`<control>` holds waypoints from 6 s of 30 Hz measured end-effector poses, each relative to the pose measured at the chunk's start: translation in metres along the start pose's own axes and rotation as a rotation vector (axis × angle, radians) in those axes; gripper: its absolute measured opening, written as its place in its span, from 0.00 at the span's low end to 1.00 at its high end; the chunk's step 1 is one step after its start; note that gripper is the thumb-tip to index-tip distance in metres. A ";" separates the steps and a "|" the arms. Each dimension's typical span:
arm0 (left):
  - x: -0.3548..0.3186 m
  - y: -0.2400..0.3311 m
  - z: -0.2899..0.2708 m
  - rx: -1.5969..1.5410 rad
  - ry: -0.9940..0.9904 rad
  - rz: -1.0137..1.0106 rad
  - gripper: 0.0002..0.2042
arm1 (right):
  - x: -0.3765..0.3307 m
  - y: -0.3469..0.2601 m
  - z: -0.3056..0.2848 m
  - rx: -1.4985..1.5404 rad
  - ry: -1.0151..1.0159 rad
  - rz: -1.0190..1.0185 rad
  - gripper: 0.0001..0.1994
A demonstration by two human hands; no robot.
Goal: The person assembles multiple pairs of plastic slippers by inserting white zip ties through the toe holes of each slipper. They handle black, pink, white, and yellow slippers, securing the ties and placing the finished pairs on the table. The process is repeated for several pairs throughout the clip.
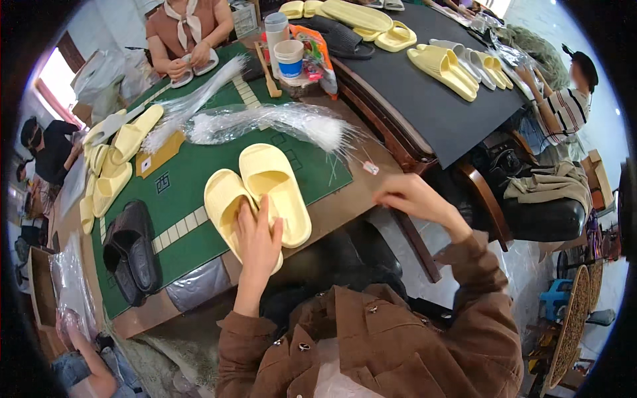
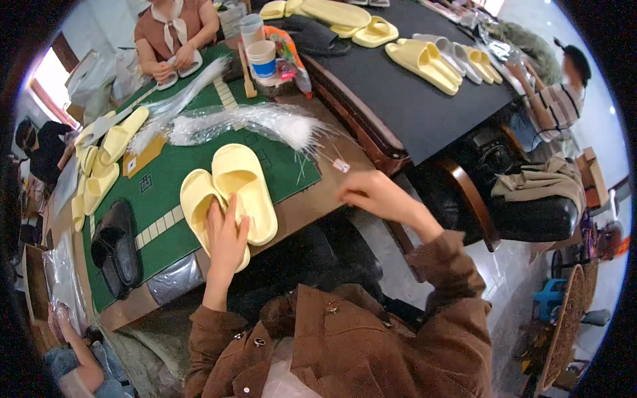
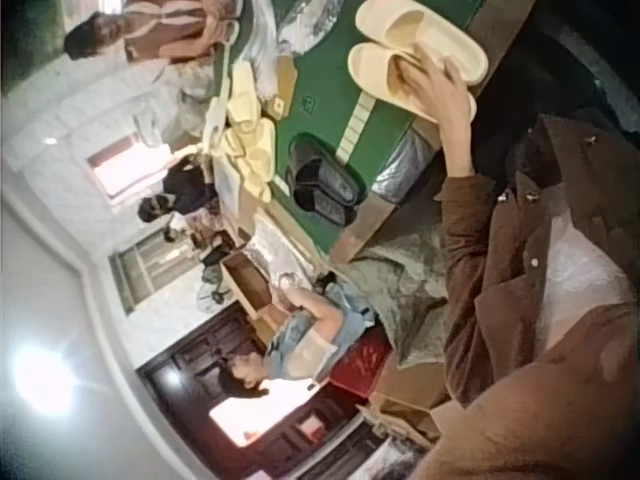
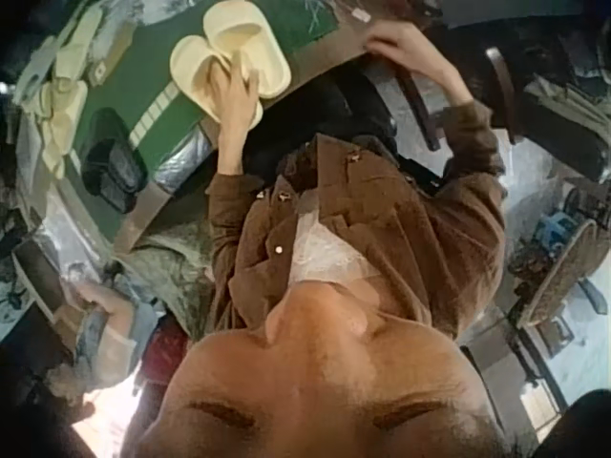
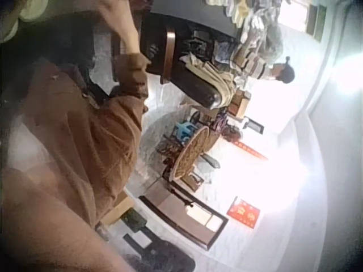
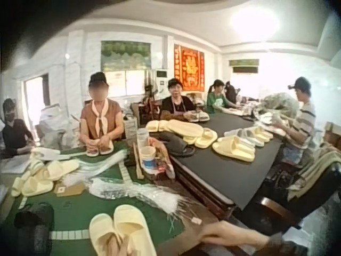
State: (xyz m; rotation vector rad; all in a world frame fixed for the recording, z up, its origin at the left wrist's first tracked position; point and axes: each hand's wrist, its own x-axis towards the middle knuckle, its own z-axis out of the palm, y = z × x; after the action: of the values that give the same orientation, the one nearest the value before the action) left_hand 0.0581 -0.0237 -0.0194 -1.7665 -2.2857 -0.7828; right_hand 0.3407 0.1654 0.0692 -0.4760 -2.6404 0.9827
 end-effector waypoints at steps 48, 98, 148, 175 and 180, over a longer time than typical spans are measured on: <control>0.177 0.056 0.038 -0.169 0.017 0.208 0.15 | -0.072 -0.080 -0.094 0.892 1.066 -0.259 0.08; 0.058 -0.024 -0.022 -0.354 -0.353 -0.391 0.34 | 0.206 -0.016 0.159 -0.146 -0.077 0.118 0.19; 0.058 -0.026 0.006 -0.259 -0.186 -0.371 0.29 | 0.311 -0.039 0.150 -0.260 -0.034 0.059 0.12; 0.137 -0.090 -0.013 -0.897 0.101 -0.360 0.10 | 0.269 -0.025 0.150 0.797 0.315 0.014 0.07; 0.136 -0.076 -0.012 -1.052 0.087 -0.390 0.06 | 0.268 -0.016 0.146 0.853 0.335 0.077 0.07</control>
State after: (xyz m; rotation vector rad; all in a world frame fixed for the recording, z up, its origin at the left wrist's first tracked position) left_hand -0.0553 0.0741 0.0245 -1.4407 -2.3297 -2.3998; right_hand 0.0408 0.1762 0.0129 -0.4664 -1.7020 1.7266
